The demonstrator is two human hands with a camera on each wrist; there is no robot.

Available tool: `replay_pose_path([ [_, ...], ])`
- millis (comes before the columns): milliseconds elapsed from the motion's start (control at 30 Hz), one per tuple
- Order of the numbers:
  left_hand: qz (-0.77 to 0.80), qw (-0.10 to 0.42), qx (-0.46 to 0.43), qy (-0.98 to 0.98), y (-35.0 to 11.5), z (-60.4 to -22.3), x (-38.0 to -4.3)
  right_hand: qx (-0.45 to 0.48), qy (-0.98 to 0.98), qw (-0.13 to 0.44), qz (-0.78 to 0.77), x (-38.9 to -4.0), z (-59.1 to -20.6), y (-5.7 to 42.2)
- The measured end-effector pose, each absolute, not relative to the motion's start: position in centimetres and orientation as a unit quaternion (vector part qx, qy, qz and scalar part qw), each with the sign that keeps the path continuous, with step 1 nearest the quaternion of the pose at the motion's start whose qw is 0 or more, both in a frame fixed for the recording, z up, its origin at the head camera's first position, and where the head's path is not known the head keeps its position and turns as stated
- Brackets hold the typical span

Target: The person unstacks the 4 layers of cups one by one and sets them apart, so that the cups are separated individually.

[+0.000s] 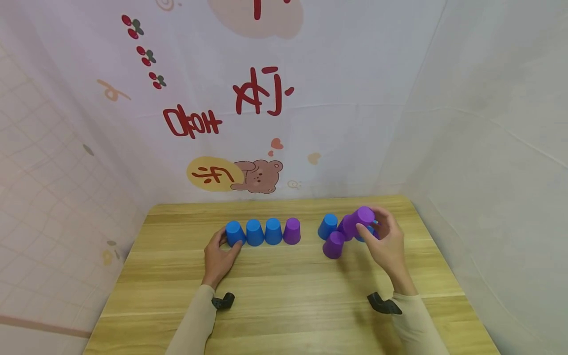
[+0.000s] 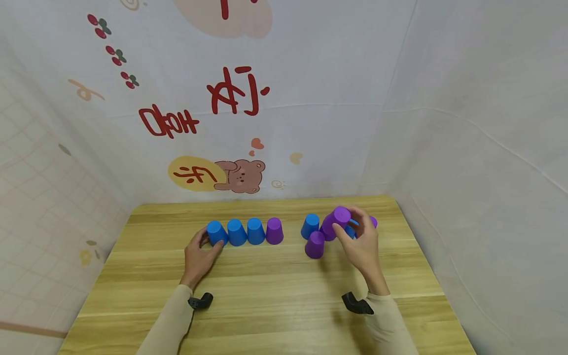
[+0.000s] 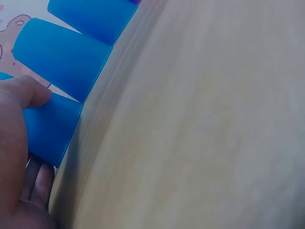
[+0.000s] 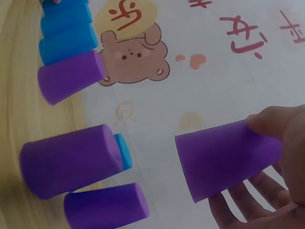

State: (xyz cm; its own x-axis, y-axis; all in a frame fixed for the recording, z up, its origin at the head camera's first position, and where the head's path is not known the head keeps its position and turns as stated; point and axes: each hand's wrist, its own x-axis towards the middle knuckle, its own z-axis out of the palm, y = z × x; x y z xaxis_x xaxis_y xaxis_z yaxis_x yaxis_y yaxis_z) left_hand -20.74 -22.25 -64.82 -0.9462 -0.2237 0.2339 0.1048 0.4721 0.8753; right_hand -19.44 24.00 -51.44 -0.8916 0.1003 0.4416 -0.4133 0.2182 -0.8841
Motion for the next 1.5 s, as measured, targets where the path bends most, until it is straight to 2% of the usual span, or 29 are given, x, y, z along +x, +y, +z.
replay_pose_path([
  [667, -0.525, 0.134, 0.046, -0.839, -22.5, -64.7, -20.7, 0.027, -0.783, 0.181, 0.594, -18.6, -57.5, 25.1],
  [1100, -0.517, 0.168, 0.034, -0.839, -22.3, -64.9, -20.7, 0.003, -0.796, 0.152, 0.586, -18.7, -59.8, 24.9],
  [1500, -0.522, 0.163, 0.032, -0.836, -22.2, -64.5, -20.6, 0.0, -0.805, 0.14, 0.576, -18.8, -61.0, 24.7],
])
